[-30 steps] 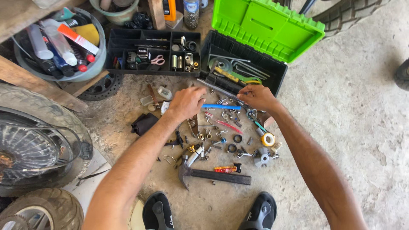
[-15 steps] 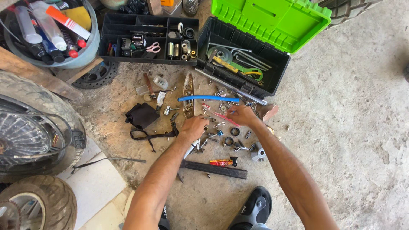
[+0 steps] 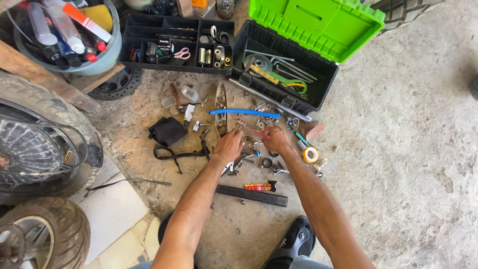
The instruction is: The person cleans and reassembles small metal engine components by hand, using a toothbrush to scrub parts, wiping them with a black cloth, and organizing various screws, springs, and gaskets on the floor beside a green toolbox.
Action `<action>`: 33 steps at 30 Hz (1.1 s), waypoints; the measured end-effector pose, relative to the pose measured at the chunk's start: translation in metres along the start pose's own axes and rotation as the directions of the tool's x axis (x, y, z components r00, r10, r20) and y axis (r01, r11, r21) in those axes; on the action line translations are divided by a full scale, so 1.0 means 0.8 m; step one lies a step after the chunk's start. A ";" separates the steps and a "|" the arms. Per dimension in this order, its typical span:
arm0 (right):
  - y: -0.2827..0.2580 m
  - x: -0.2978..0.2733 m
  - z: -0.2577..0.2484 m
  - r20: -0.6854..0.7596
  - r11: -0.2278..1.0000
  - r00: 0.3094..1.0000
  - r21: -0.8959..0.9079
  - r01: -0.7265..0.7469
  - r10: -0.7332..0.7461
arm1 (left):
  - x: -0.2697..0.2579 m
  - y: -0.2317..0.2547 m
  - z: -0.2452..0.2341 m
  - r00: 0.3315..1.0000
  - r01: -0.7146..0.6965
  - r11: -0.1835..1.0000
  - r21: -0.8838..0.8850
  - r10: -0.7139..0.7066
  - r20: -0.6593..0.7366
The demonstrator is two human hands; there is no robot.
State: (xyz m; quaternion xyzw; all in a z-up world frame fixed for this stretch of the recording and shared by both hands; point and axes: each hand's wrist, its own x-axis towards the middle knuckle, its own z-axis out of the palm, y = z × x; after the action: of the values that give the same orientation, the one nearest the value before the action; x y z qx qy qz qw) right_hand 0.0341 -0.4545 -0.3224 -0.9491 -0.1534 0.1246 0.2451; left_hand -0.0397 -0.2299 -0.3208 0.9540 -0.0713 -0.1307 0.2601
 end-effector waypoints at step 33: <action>-0.302 -0.038 -0.228 -0.053 0.585 0.984 0.798 0.144 -0.169 | -0.054 0.057 -0.355 0.781 -0.595 0.311 -0.741 0.006 -0.624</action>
State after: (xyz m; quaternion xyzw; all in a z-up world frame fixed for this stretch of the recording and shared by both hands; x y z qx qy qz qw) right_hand 0.0074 -0.3418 -0.0414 -0.7202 -0.1676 0.1714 0.6511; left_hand -0.0030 -0.1244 -0.0520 0.6065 -0.1003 0.1658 0.7711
